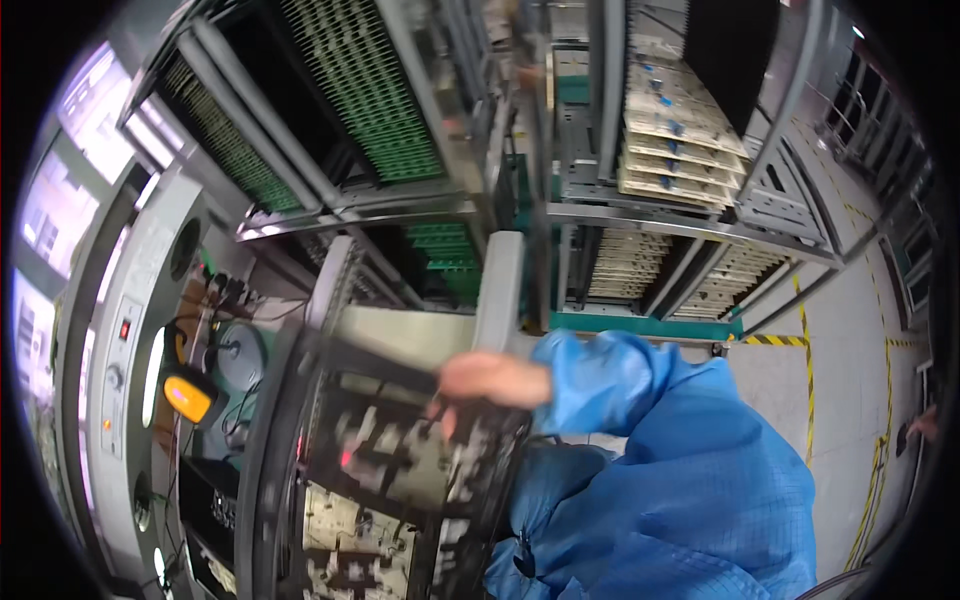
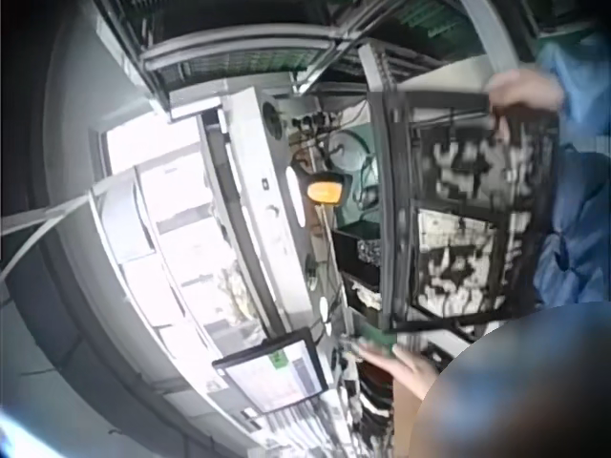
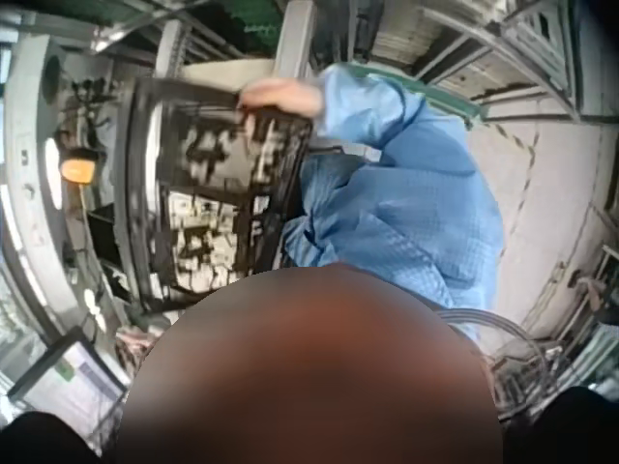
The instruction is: Manually placing small electronic components onto a board within a frame on an assembly line.
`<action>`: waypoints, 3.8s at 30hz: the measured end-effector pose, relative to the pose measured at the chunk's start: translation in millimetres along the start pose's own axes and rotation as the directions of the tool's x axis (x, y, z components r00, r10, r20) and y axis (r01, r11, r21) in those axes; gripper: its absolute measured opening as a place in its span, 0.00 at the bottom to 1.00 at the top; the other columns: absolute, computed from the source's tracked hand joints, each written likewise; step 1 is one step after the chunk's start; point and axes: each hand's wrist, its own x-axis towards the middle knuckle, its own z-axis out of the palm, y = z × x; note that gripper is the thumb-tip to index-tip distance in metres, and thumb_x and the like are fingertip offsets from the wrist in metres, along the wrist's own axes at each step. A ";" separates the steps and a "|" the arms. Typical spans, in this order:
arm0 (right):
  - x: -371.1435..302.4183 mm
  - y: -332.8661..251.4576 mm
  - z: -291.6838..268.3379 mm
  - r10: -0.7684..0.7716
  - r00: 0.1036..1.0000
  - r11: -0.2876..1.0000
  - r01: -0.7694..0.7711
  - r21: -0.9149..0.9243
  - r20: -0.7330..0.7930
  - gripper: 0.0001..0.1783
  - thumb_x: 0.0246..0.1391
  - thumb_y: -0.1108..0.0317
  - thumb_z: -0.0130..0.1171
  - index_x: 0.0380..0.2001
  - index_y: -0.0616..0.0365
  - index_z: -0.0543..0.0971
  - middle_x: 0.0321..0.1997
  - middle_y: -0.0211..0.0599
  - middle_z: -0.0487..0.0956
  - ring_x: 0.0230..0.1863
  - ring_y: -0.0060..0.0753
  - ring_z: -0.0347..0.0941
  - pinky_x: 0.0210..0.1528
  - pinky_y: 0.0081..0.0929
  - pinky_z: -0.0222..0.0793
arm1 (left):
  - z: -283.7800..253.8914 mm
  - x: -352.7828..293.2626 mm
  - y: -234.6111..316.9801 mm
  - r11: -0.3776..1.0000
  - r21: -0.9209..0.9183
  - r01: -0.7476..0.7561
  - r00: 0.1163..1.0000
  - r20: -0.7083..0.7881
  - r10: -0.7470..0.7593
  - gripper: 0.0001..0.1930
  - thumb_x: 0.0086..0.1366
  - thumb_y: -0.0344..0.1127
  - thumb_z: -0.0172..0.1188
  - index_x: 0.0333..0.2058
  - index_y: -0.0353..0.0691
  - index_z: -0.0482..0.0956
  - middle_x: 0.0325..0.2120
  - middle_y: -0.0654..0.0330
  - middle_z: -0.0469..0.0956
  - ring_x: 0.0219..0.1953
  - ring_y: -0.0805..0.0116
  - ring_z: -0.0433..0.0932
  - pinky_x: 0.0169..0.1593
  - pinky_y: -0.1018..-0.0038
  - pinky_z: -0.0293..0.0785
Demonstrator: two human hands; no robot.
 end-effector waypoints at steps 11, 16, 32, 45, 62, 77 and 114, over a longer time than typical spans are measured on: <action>46.9 -50.5 -107.0 0.098 0.894 0.902 -0.265 -0.340 -0.437 0.23 0.62 0.53 0.41 0.36 0.64 0.76 0.24 0.33 0.78 0.27 0.25 0.73 0.34 0.21 0.69 | -95.9 -241.9 -59.7 -0.092 -0.614 0.784 0.104 0.276 -0.955 0.30 0.64 0.31 0.46 0.62 0.40 0.44 0.51 0.50 0.67 0.48 0.59 0.70 0.53 0.65 0.67; 94.1 -64.5 -170.7 -0.011 0.940 0.588 -0.270 -0.763 -0.342 0.29 0.61 0.44 0.40 0.23 0.58 0.76 0.21 0.27 0.75 0.24 0.20 0.68 0.31 0.20 0.63 | -61.5 -225.9 -100.7 -0.172 -0.784 0.596 0.199 0.352 -0.915 0.31 0.62 0.27 0.47 0.62 0.42 0.47 0.53 0.56 0.61 0.54 0.60 0.64 0.57 0.66 0.60; 176.6 -15.1 -194.6 0.059 0.932 0.560 -0.327 -0.761 -0.358 0.24 0.57 0.46 0.48 0.42 0.56 0.74 0.31 0.25 0.75 0.30 0.18 0.69 0.34 0.18 0.64 | -49.7 -263.6 -128.0 -0.261 -0.816 0.516 0.049 0.333 -0.942 0.45 0.57 0.23 0.49 0.63 0.42 0.24 0.53 0.55 0.60 0.53 0.68 0.61 0.56 0.75 0.58; 110.2 -63.7 -115.4 -0.444 0.889 0.039 0.142 -0.989 0.110 0.32 0.59 0.61 0.49 0.60 0.65 0.54 0.57 0.48 0.66 0.58 0.40 0.62 0.58 0.32 0.58 | -66.7 -219.0 -87.5 0.596 0.343 0.726 0.595 0.120 -0.794 0.37 0.54 0.27 0.51 0.62 0.34 0.48 0.65 0.48 0.42 0.67 0.45 0.33 0.65 0.57 0.31; -188.3 -212.2 -253.7 -0.407 0.100 0.740 0.618 -0.264 -0.908 0.18 0.63 0.56 0.43 0.26 0.59 0.68 0.13 0.25 0.65 0.12 0.15 0.54 0.12 0.13 0.47 | -50.3 -259.7 -67.6 0.637 0.488 0.597 0.472 0.427 -0.771 0.25 0.56 0.31 0.52 0.53 0.33 0.64 0.53 0.48 0.65 0.61 0.45 0.54 0.64 0.54 0.43; -183.4 15.1 -43.0 -0.773 -0.049 0.543 0.464 -0.700 -0.632 0.25 0.53 0.63 0.49 0.53 0.61 0.65 0.46 0.38 0.76 0.37 0.27 0.74 0.22 0.20 0.67 | -58.4 -267.9 -68.8 0.713 0.455 0.534 0.595 0.396 -0.699 0.24 0.56 0.32 0.52 0.53 0.34 0.65 0.50 0.50 0.68 0.59 0.43 0.56 0.62 0.53 0.44; 80.6 -15.8 -69.6 -0.001 1.000 0.944 0.000 -0.330 -0.004 0.33 0.57 0.56 0.49 0.57 0.72 0.59 0.57 0.48 0.68 0.57 0.35 0.65 0.59 0.28 0.58 | -121.6 -304.9 -109.4 -0.333 -0.932 0.143 0.230 0.359 -0.905 0.24 0.60 0.23 0.46 0.57 0.37 0.58 0.51 0.48 0.69 0.48 0.52 0.73 0.50 0.60 0.72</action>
